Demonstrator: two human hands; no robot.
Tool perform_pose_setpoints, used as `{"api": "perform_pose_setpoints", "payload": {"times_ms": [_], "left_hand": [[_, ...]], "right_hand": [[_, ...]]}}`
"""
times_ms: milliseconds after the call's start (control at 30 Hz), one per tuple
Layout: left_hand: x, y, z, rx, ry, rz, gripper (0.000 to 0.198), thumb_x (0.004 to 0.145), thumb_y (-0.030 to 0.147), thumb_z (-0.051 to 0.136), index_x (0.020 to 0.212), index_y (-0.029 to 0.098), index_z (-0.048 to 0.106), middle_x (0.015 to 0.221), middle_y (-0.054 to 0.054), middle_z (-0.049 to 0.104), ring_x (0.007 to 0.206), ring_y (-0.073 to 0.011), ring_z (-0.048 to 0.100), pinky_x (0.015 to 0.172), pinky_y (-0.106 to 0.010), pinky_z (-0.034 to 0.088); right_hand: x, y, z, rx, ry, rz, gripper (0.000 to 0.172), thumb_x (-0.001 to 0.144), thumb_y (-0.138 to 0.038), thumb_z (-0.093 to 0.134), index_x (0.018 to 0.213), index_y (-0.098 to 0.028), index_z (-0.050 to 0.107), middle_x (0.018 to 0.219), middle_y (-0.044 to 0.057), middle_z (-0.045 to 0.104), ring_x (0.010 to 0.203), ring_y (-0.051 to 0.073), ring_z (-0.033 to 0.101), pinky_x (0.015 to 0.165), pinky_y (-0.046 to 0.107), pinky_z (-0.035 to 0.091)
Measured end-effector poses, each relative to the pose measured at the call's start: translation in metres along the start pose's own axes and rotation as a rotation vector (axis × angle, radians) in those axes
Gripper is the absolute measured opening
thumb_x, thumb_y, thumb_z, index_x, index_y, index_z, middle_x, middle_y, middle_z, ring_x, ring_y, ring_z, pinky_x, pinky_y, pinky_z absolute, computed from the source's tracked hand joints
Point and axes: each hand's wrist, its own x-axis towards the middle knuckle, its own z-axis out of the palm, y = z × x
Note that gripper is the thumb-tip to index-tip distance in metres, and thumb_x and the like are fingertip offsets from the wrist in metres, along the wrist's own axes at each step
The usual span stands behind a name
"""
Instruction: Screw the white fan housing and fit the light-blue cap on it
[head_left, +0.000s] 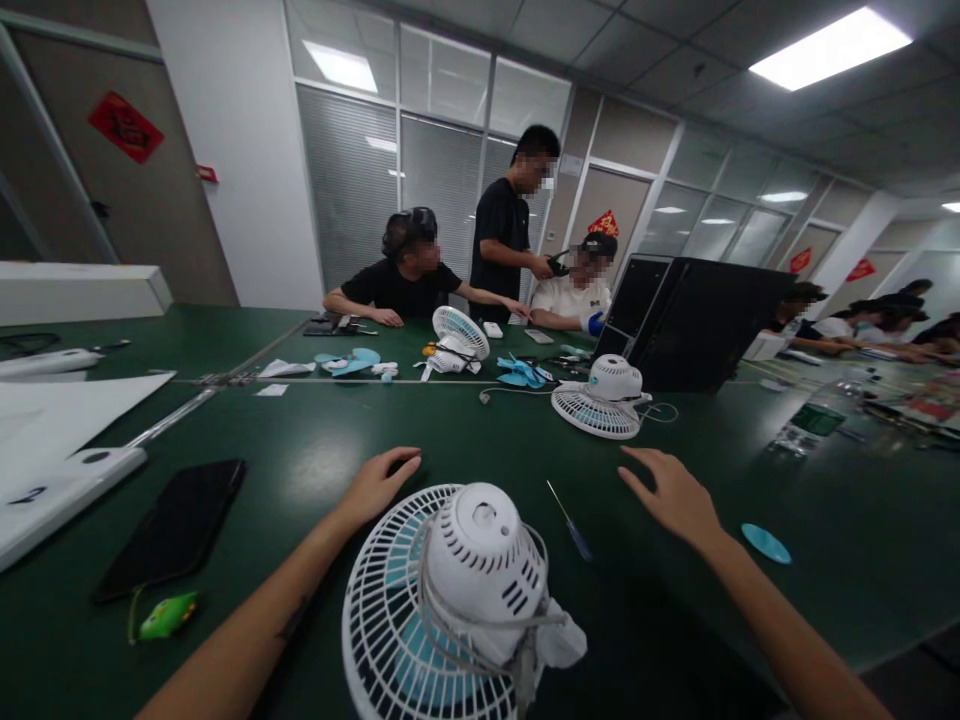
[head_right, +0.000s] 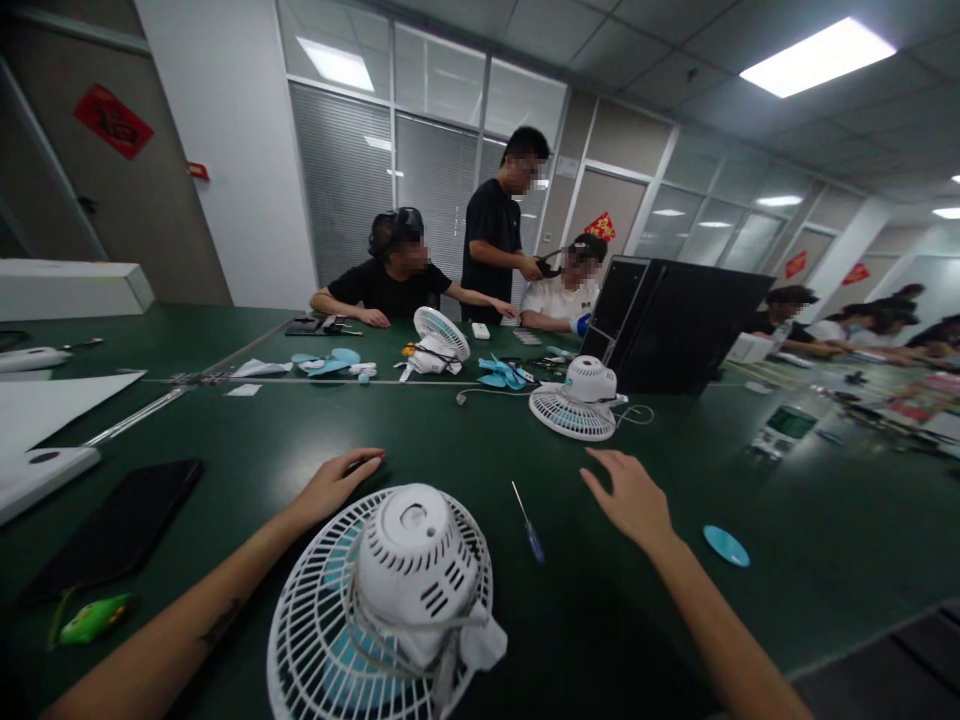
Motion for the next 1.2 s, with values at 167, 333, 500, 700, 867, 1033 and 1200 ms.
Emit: {"api": "perform_pose_setpoints", "payload": {"times_ms": [167,333,500,700,867,1033,1200], "left_hand": [[-0.002,0.002,0.0,0.002,0.0,0.005,0.049,0.084,0.052,0.048,0.112,0.018,0.071,0.121,-0.008,0.071,0.116,-0.0271,0.064,0.107,-0.04,0.045],[-0.002,0.003,0.0,-0.028,0.009,-0.001,0.05,0.083,0.052,0.05,0.112,0.016,0.07,0.121,-0.009,0.071,0.117,-0.027,0.063,0.108,-0.039,0.044],[-0.003,0.005,-0.001,-0.092,0.017,-0.015,0.052,0.081,0.055,0.051,0.111,0.017,0.07,0.122,-0.009,0.071,0.117,-0.0281,0.063,0.108,-0.04,0.043],[-0.004,0.015,-0.002,-0.207,0.027,-0.009,0.054,0.078,0.061,0.056,0.107,0.018,0.071,0.122,-0.01,0.07,0.119,-0.0307,0.06,0.11,-0.044,0.04],[-0.004,0.041,-0.003,-0.35,-0.005,0.035,0.056,0.081,0.062,0.054,0.112,0.017,0.068,0.123,-0.012,0.069,0.122,-0.0315,0.058,0.11,-0.046,0.038],[-0.019,0.084,-0.001,-0.484,-0.158,0.116,0.057,0.088,0.06,0.046,0.123,0.018,0.064,0.126,-0.012,0.068,0.12,-0.0304,0.06,0.104,-0.045,0.043],[-0.039,0.117,-0.01,-0.498,-0.499,0.26,0.064,0.078,0.046,0.073,0.134,0.023,0.053,0.132,-0.01,0.062,0.123,-0.0284,0.055,0.108,-0.045,0.038]], "right_hand": [[-0.007,0.063,0.016,-0.122,0.02,0.278,0.057,0.088,-0.045,0.046,0.126,-0.005,0.061,0.123,0.025,0.06,0.106,0.039,0.063,0.092,0.057,0.05],[-0.015,0.091,0.029,-0.125,-0.022,0.302,0.046,0.086,-0.045,0.047,0.11,-0.013,0.07,0.111,0.019,0.066,0.097,0.034,0.067,0.087,0.05,0.054],[-0.012,0.099,0.035,-0.106,-0.019,0.257,0.037,0.085,-0.039,0.047,0.099,-0.015,0.073,0.103,0.015,0.069,0.093,0.031,0.067,0.084,0.045,0.054],[-0.011,0.101,0.039,-0.068,0.025,0.216,0.034,0.082,-0.038,0.047,0.09,-0.016,0.072,0.097,0.014,0.071,0.088,0.03,0.067,0.081,0.042,0.052],[-0.012,0.097,0.035,-0.016,0.073,0.233,0.036,0.08,-0.043,0.047,0.093,-0.018,0.07,0.096,0.012,0.071,0.088,0.028,0.067,0.078,0.039,0.053],[-0.018,0.111,0.013,-0.024,0.19,0.464,0.041,0.083,-0.044,0.042,0.098,-0.016,0.067,0.111,0.024,0.067,0.102,0.042,0.063,0.077,0.05,0.048],[-0.019,0.121,0.009,0.081,0.144,0.621,0.027,0.084,-0.041,0.052,0.078,-0.019,0.066,0.079,0.016,0.07,0.078,0.032,0.069,0.07,0.044,0.051]]}}
